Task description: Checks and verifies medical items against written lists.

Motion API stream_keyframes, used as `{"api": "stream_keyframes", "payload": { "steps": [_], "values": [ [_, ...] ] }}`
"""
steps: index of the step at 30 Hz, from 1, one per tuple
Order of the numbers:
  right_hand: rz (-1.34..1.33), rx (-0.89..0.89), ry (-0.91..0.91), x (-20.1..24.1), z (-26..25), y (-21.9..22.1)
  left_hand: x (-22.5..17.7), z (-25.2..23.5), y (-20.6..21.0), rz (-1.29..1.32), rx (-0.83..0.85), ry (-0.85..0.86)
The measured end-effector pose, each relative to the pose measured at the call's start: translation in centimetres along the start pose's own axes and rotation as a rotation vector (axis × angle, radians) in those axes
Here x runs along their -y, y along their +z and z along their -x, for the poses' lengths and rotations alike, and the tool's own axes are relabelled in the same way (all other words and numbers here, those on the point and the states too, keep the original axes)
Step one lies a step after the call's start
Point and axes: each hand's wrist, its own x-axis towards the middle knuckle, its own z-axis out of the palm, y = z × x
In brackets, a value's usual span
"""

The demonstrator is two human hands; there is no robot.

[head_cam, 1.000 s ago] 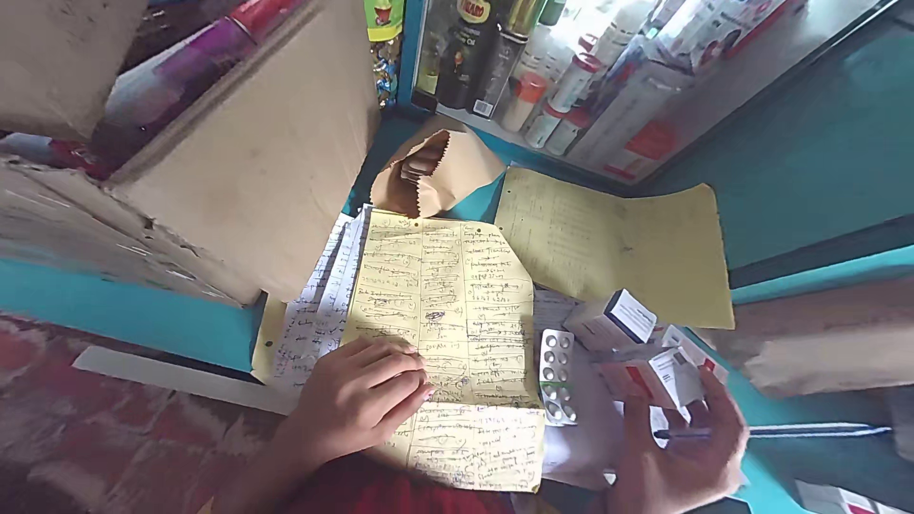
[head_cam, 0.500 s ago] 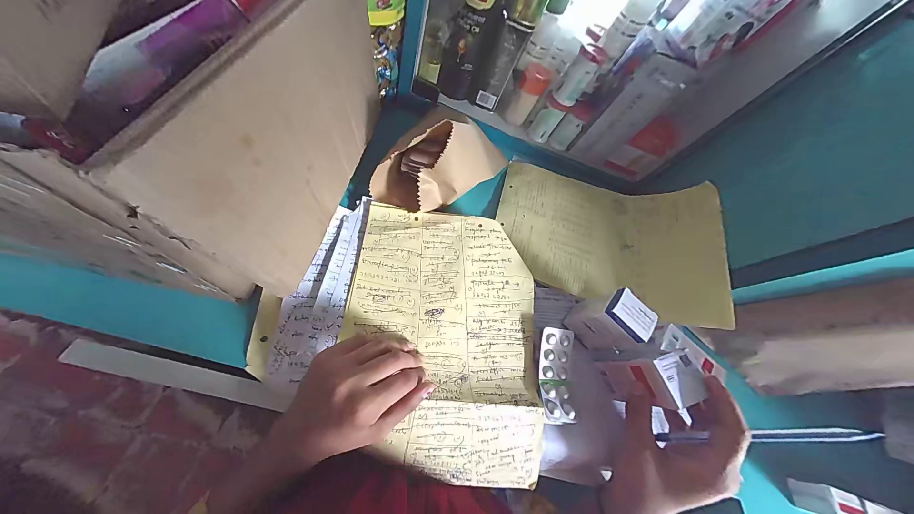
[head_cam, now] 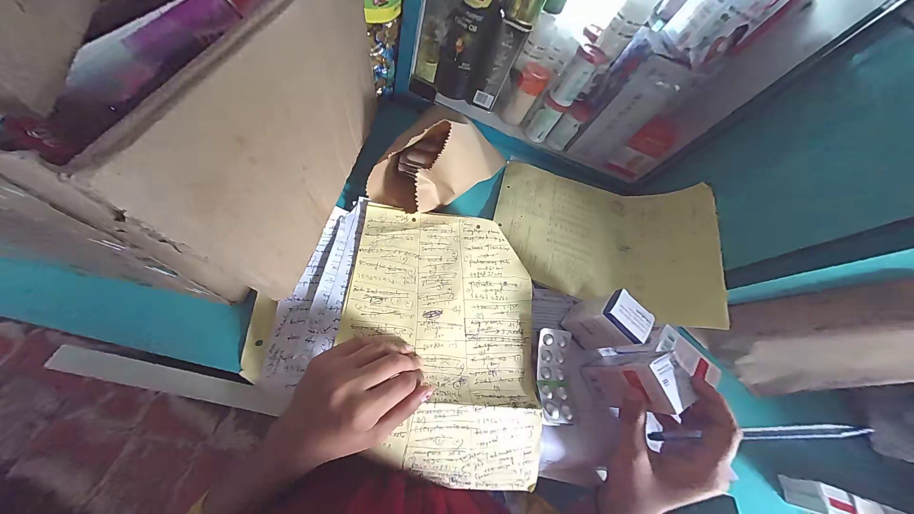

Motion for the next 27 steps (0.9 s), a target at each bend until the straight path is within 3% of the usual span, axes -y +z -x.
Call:
{"api": "stream_keyframes", "payload": {
  "steps": [27],
  "values": [
    [0.066, 0.023, 0.048, 1.0, 0.0, 0.2, 0.2, 0.2, -0.1, 0.032, -0.010, 0.000]
  ]
}}
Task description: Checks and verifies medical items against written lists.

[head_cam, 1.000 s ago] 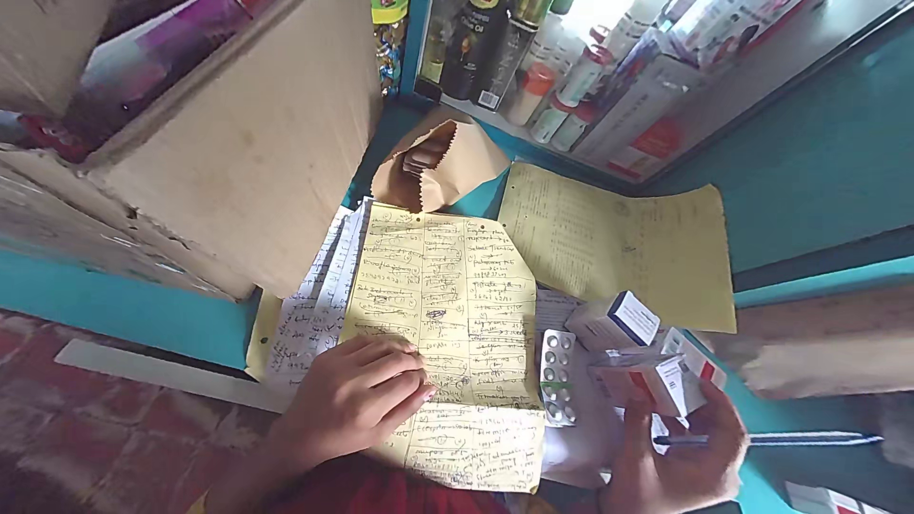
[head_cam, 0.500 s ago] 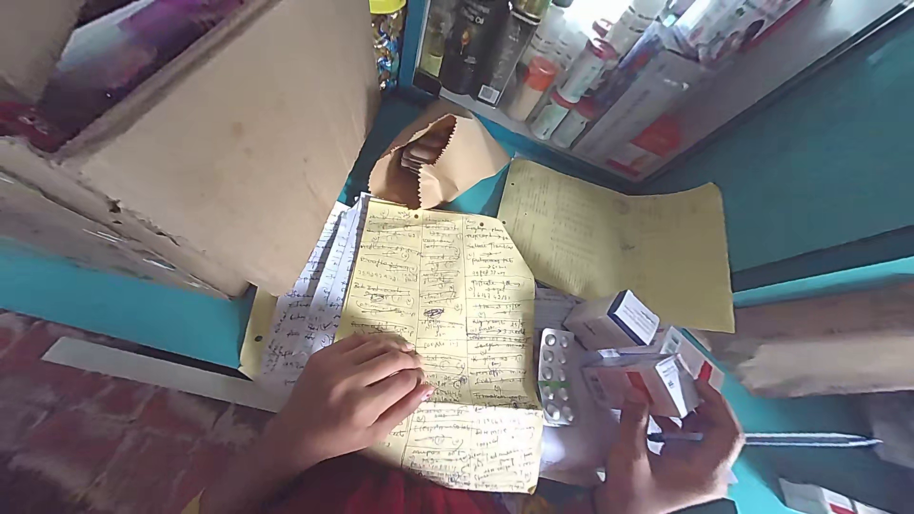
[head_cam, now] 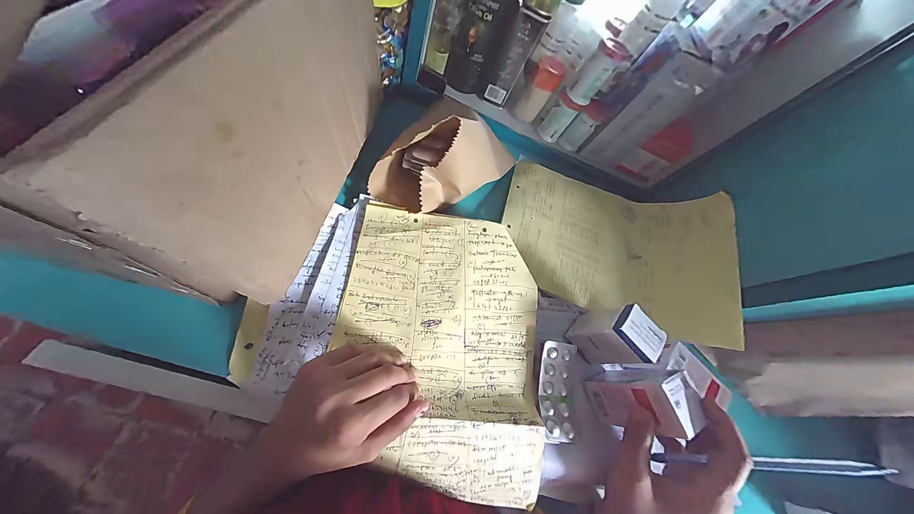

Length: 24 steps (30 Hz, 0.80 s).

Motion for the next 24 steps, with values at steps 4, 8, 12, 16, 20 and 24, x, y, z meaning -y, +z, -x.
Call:
{"api": "stream_keyframes", "payload": {
  "steps": [4, 8, 12, 16, 20, 24],
  "values": [
    [0.001, 0.024, 0.011, 0.08, -0.05, -0.12, 0.02, 0.01, 0.01, 0.001, -0.003, 0.011],
    [-0.008, 0.019, 0.023, 0.22, -0.11, -0.06, 0.02, 0.09, 0.09, -0.008, -0.012, 0.013],
    [-0.031, 0.028, 0.029, 0.17, -0.13, -0.09, -0.01, 0.10, 0.05, -0.012, -0.015, 0.016],
    [-0.032, 0.019, 0.015, -0.03, -0.18, -0.04, -0.11, 0.10, 0.00, -0.012, -0.014, 0.011],
    [-0.007, 0.014, 0.022, 0.32, -0.33, 0.01, -0.01, 0.06, 0.03, -0.006, -0.015, 0.021],
    [-0.020, 0.017, 0.016, 0.32, -0.35, -0.01, -0.01, 0.18, 0.04, 0.003, -0.030, 0.018]
  ]
}}
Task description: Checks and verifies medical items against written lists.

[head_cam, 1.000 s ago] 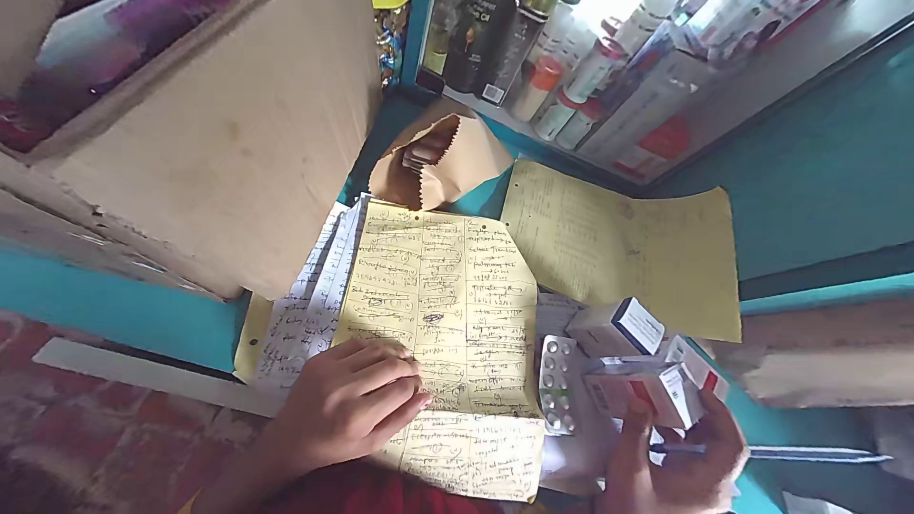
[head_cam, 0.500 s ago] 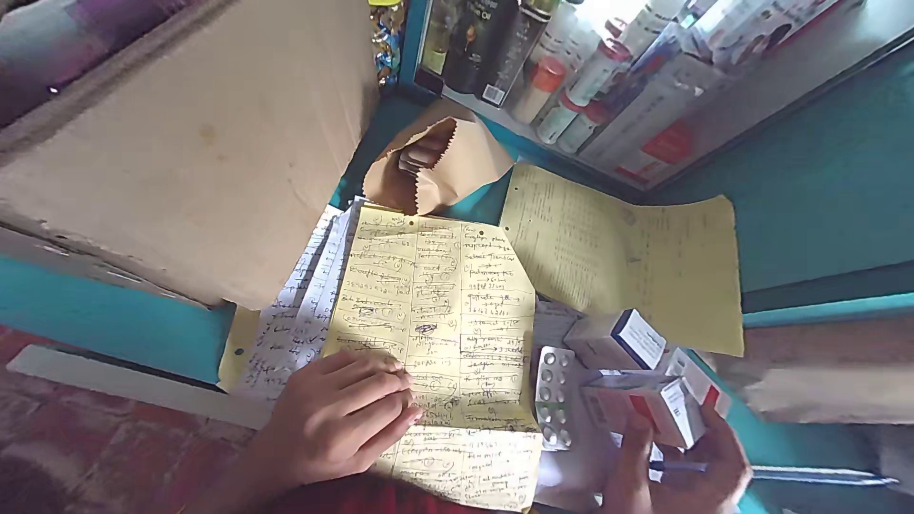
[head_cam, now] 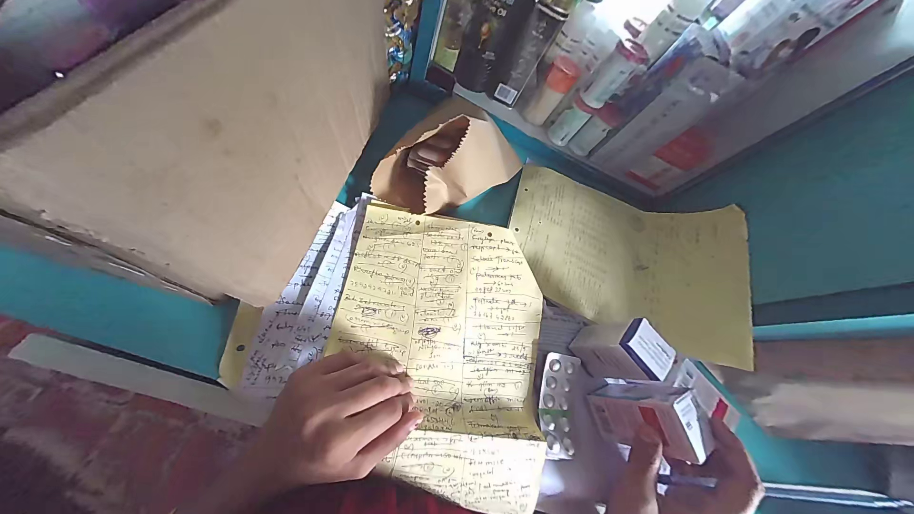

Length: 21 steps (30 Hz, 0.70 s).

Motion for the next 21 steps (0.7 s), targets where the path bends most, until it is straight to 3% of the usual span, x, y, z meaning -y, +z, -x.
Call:
{"api": "stream_keyframes", "payload": {
  "steps": [21],
  "values": [
    [-0.130, 0.032, -0.055, -0.9, 0.2, -0.2, 0.2, 0.0, 0.0, 0.023, 0.001, 0.006]
  ]
}}
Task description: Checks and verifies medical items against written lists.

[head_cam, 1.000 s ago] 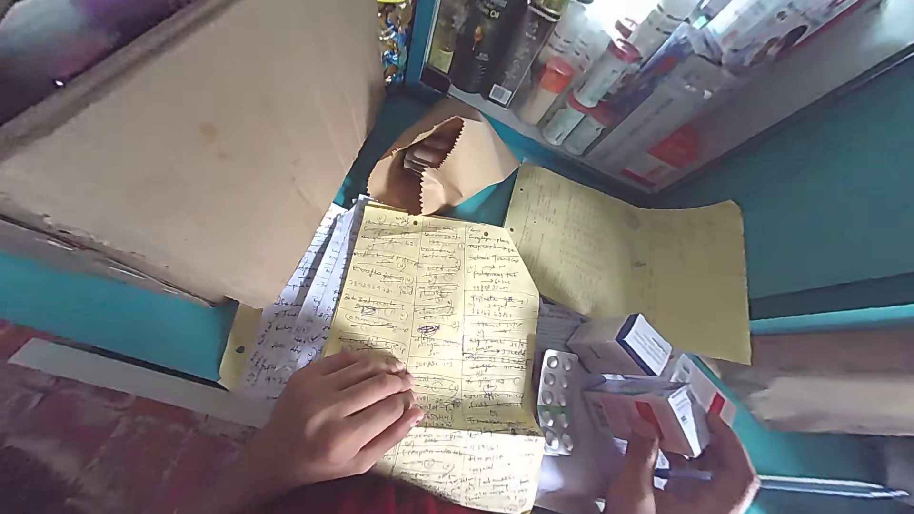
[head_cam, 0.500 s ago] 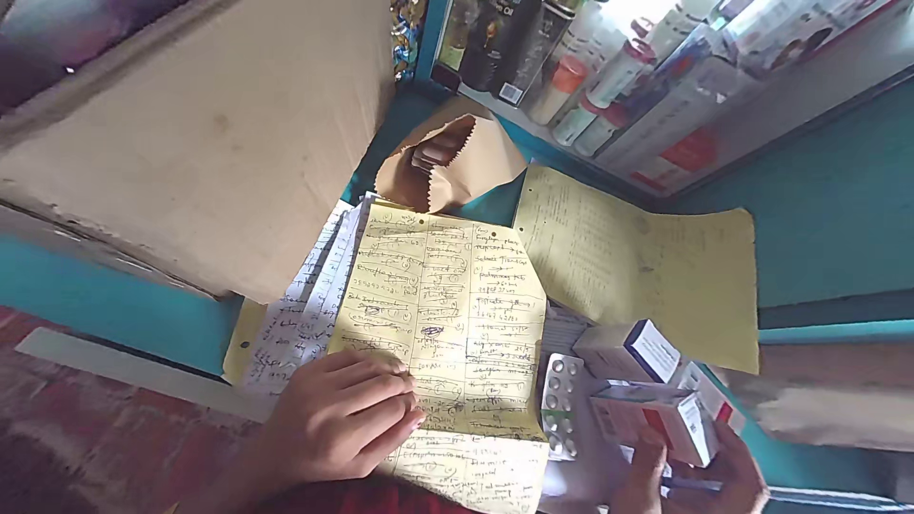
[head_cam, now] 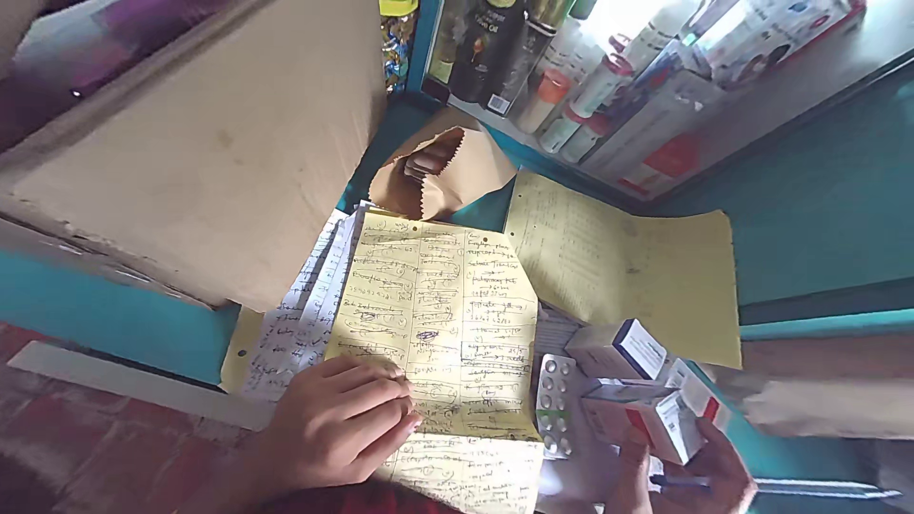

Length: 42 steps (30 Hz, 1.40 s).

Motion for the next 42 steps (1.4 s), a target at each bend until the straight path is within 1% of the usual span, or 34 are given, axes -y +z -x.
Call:
{"api": "stream_keyframes", "payload": {
  "steps": [16, 22, 28, 32, 35, 42],
  "values": [
    [0.040, -0.004, -0.007, 0.00, 0.16, -0.10, 0.01, 0.05, -0.02, -0.007, -0.001, 0.005],
    [0.033, -0.089, -0.002, 0.13, 0.02, 0.12, 0.01, 0.15, 0.12, -0.010, -0.003, -0.004],
    [-0.053, -0.195, 0.057, -0.39, 0.03, -0.06, 0.13, 0.21, 0.06, -0.029, 0.010, -0.009],
    [-0.105, -0.206, 0.093, -0.42, -0.03, 0.06, 0.10, 0.22, -0.19, -0.010, 0.034, -0.029],
    [-0.109, -0.210, 0.113, -0.18, -0.07, 0.22, 0.23, 0.27, -0.08, -0.017, 0.014, -0.010],
    [-0.156, -0.209, 0.055, -0.21, 0.00, 0.37, 0.17, 0.12, 0.00, -0.043, -0.003, 0.002]
  ]
}}
